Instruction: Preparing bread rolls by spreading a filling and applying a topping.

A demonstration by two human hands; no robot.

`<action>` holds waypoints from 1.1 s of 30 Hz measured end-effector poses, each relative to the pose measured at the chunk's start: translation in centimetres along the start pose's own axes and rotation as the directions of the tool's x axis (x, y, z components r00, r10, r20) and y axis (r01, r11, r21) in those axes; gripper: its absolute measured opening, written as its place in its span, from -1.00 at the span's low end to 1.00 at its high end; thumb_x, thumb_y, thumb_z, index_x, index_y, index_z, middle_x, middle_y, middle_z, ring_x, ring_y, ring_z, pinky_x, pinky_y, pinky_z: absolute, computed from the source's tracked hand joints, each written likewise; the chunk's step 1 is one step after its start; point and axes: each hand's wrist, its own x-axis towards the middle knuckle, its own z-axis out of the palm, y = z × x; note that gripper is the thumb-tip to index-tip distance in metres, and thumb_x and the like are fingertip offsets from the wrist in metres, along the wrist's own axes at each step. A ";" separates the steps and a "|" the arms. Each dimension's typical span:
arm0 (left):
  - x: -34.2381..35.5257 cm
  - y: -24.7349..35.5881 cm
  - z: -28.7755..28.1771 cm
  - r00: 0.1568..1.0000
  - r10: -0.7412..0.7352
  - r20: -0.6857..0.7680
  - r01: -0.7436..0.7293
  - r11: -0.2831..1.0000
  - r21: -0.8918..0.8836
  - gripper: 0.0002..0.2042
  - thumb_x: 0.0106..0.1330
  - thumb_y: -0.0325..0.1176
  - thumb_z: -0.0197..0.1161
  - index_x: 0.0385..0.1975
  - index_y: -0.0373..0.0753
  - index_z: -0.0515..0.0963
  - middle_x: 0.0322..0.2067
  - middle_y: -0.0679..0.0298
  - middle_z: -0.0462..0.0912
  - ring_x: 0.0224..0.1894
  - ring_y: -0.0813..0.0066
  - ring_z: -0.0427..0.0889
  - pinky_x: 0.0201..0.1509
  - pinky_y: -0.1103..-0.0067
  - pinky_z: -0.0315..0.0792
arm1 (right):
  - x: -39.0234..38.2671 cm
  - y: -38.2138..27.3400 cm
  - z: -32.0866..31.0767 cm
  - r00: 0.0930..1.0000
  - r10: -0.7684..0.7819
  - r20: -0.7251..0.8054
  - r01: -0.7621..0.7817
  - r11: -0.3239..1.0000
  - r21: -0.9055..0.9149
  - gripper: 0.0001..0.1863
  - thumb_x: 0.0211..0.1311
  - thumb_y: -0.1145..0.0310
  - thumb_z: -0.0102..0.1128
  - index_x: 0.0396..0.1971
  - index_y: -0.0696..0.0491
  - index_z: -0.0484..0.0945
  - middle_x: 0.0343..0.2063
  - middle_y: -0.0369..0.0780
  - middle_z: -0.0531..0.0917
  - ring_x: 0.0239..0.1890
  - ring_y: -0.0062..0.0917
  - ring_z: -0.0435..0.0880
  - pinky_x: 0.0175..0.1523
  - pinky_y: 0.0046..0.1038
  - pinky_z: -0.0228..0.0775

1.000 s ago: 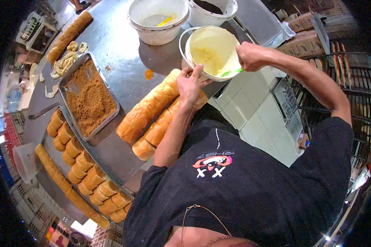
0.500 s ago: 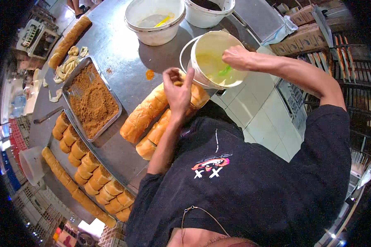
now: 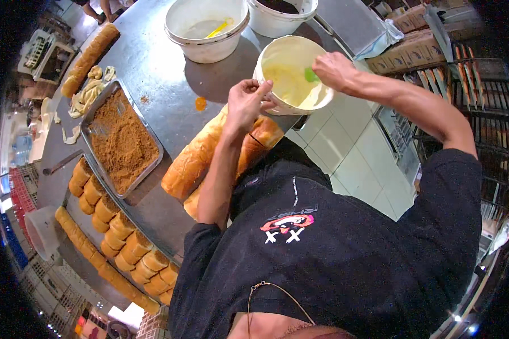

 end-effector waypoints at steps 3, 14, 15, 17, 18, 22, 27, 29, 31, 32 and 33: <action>-0.7 -1.4 1.9 0.992 0.065 -0.109 -0.074 0.994 -0.075 -0.66 0.34 -0.24 0.37 -0.20 -0.44 0.52 -0.36 0.20 0.62 -0.37 0.49 0.66 -0.26 0.53 0.70 | -1.6 0.0 -1.6 0.992 0.016 0.124 -0.039 0.982 0.187 -0.86 -0.06 0.54 0.20 -0.48 0.23 0.69 -0.43 0.06 0.71 -0.33 -0.09 0.76 -0.30 -0.16 0.66; -3.2 -7.5 5.8 0.934 0.224 -0.279 -0.302 0.912 -0.277 -0.63 0.32 -0.49 0.36 -0.03 -0.44 0.32 -0.09 0.08 0.53 -0.10 0.34 0.64 -0.04 0.46 0.69 | -2.2 0.0 -4.4 0.844 -0.112 0.525 -0.426 0.455 0.782 -0.78 0.21 0.40 0.22 -0.26 0.19 0.74 -0.64 -0.30 0.57 -0.61 -0.66 0.51 -0.55 -0.52 0.34; -3.7 -7.3 5.8 0.952 0.206 -0.228 -0.274 0.905 -0.326 -0.61 0.31 -0.48 0.37 0.00 -0.43 0.31 -0.09 0.10 0.53 -0.10 0.35 0.64 -0.03 0.46 0.68 | -2.1 0.5 -4.5 0.894 -0.074 0.443 -0.388 0.370 0.844 -0.77 0.21 0.40 0.21 -0.24 0.19 0.74 -0.62 -0.29 0.58 -0.61 -0.65 0.51 -0.54 -0.53 0.34; -4.2 -8.5 4.8 0.982 0.163 -0.097 -0.187 0.920 -0.345 -0.53 0.29 -0.44 0.40 0.07 -0.42 0.30 -0.09 0.14 0.53 -0.11 0.38 0.62 -0.03 0.48 0.67 | -1.4 1.7 -4.5 0.972 -0.024 0.234 -0.205 0.409 0.889 -0.73 0.18 0.42 0.22 -0.17 0.20 0.73 -0.58 -0.22 0.64 -0.56 -0.60 0.56 -0.46 -0.45 0.41; -4.4 -8.1 4.9 0.982 0.168 -0.089 -0.189 0.920 -0.344 -0.53 0.29 -0.44 0.40 0.07 -0.42 0.30 -0.09 0.14 0.53 -0.11 0.38 0.62 -0.03 0.48 0.67 | -0.6 2.6 -3.4 0.999 0.031 -0.017 -0.009 0.683 0.730 -0.71 0.13 0.44 0.23 -0.15 0.17 0.71 -0.51 -0.09 0.71 -0.49 -0.41 0.67 -0.36 -0.32 0.48; -4.3 -5.7 5.1 0.977 0.036 -0.208 -0.085 0.969 -0.232 -0.52 0.26 -0.36 0.45 0.03 -0.39 0.32 -0.14 0.18 0.52 -0.14 0.42 0.61 -0.14 0.51 0.69 | 3.0 1.6 0.5 0.918 0.102 -0.384 0.079 0.900 0.428 -0.74 0.01 0.51 0.16 -0.28 0.11 0.73 -0.32 0.01 0.73 -0.27 -0.05 0.74 -0.12 -0.14 0.62; -2.1 -6.4 3.8 0.953 0.136 -0.272 -0.175 0.977 -0.125 -0.68 0.32 -0.39 0.38 -0.10 -0.34 0.38 -0.16 0.18 0.52 -0.19 0.41 0.63 -0.22 0.45 0.70 | 4.7 -0.9 -0.9 0.972 -0.196 -0.128 0.206 0.977 0.062 -0.83 0.06 0.50 0.11 -0.45 0.16 0.70 -0.38 -0.06 0.72 -0.25 -0.19 0.75 -0.23 -0.23 0.64; -1.1 -7.4 3.8 0.937 0.132 -0.323 -0.213 0.951 -0.227 -0.63 0.30 -0.38 0.39 -0.06 -0.37 0.37 -0.14 0.13 0.54 -0.18 0.36 0.67 -0.26 0.45 0.70 | 5.0 0.4 -0.4 0.945 -0.314 -0.087 0.308 0.948 -0.075 -0.82 0.03 0.50 0.13 -0.42 0.14 0.71 -0.31 -0.10 0.72 -0.25 -0.18 0.75 -0.24 -0.23 0.64; -1.9 -4.7 5.9 0.931 0.119 -0.346 -0.169 0.979 -0.117 -0.61 0.27 -0.37 0.42 -0.07 -0.40 0.37 -0.19 0.15 0.55 -0.25 0.39 0.66 -0.32 0.48 0.70 | 5.0 2.1 0.8 0.953 -0.274 -0.130 0.273 0.962 -0.024 -0.82 0.03 0.49 0.13 -0.41 0.15 0.71 -0.32 -0.09 0.72 -0.25 -0.18 0.75 -0.23 -0.22 0.64; -2.3 -3.8 6.5 0.919 0.105 -0.381 -0.118 0.993 -0.010 -0.58 0.24 -0.37 0.45 -0.07 -0.42 0.38 -0.25 0.16 0.55 -0.32 0.42 0.65 -0.38 0.51 0.70 | 5.2 2.7 1.3 0.955 -0.242 -0.168 0.251 0.968 0.029 -0.81 0.02 0.49 0.14 -0.41 0.15 0.71 -0.32 -0.08 0.72 -0.25 -0.18 0.75 -0.23 -0.21 0.64; -1.9 -3.8 6.2 0.929 0.144 -0.341 -0.159 0.987 -0.016 -0.54 0.22 -0.36 0.47 -0.04 -0.45 0.37 -0.25 0.16 0.56 -0.33 0.41 0.65 -0.43 0.49 0.71 | 5.7 2.6 0.4 0.954 -0.211 -0.211 0.225 0.974 0.041 -0.79 0.03 0.48 0.14 -0.39 0.16 0.73 -0.32 -0.09 0.73 -0.23 -0.18 0.75 -0.24 -0.21 0.64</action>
